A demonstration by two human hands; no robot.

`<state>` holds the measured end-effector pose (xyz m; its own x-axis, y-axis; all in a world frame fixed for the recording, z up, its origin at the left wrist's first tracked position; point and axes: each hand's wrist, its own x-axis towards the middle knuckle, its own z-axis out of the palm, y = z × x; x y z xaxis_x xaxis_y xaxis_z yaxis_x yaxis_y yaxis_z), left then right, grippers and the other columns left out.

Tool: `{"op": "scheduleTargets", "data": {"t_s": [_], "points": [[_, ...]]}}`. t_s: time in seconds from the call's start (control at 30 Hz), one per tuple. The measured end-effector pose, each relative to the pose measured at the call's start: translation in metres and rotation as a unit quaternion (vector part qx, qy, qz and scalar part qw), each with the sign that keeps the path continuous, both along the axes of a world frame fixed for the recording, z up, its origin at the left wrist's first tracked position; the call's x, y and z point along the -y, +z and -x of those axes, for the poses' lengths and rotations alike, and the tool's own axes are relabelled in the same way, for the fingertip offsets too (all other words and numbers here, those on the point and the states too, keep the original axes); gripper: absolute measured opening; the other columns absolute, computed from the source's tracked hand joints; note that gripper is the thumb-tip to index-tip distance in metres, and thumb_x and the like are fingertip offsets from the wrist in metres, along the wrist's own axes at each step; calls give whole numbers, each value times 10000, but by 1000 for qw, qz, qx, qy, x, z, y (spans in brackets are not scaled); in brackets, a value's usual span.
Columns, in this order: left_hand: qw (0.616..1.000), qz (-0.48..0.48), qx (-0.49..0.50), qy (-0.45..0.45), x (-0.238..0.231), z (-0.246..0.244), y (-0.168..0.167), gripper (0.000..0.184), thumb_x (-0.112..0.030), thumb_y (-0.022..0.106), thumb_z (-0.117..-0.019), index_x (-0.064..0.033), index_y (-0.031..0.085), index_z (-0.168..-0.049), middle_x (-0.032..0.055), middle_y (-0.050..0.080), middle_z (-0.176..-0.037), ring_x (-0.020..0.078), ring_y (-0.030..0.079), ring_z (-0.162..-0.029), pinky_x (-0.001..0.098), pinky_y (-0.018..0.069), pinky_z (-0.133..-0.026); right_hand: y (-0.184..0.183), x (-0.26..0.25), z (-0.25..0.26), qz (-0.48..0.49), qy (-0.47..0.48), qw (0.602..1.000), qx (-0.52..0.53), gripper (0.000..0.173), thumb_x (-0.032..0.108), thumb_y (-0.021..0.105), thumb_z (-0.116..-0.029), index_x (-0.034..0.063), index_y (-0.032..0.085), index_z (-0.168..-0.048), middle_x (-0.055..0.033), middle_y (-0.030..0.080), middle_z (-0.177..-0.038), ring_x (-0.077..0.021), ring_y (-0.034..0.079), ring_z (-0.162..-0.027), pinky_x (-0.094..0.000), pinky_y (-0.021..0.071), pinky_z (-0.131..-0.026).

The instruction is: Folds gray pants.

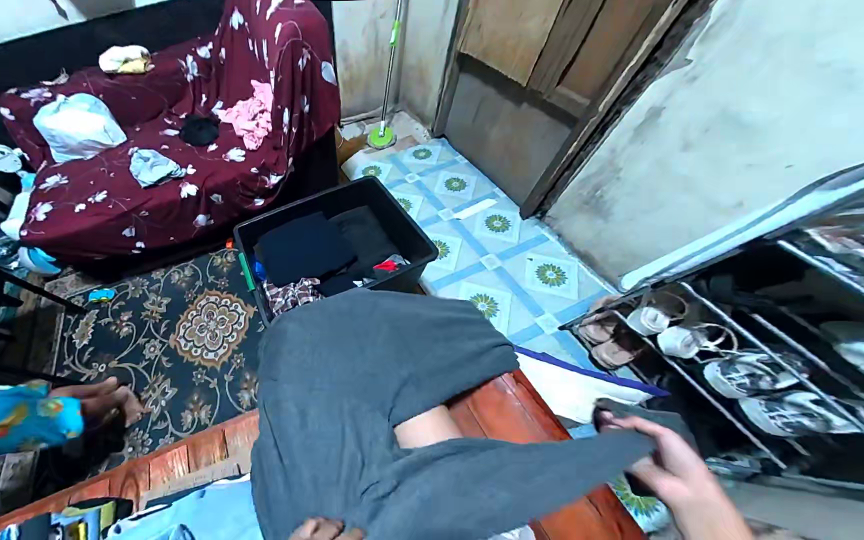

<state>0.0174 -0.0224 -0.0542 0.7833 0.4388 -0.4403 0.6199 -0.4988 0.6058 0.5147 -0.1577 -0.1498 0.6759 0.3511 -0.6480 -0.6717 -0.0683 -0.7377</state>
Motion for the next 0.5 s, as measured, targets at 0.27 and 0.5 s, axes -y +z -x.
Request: {"op": "scheduleTargets", "data": {"t_s": [0.27,0.5], "points": [[987,89,124,-60,-8,-78,75,453,12,540,-970,-29,588,-1418,176,658,-1345,341,614,-1273,496,445,-1111,53,95,-50,-214,-118,968,61,451,387,218,-1080,145,598,-1101,65,664,-836,11,626,-649,-125,530,-586],[937,107,276,185,-83,-39,-11,375,-282,520,-1044,-47,661,-1299,91,684,-1280,183,648,-1186,415,524,-1056,-51,141,-34,345,59,937,-16,268,291,465,-1064,47,524,-1157,-52,566,-840,-102,561,-656,-266,509,-591]]}}
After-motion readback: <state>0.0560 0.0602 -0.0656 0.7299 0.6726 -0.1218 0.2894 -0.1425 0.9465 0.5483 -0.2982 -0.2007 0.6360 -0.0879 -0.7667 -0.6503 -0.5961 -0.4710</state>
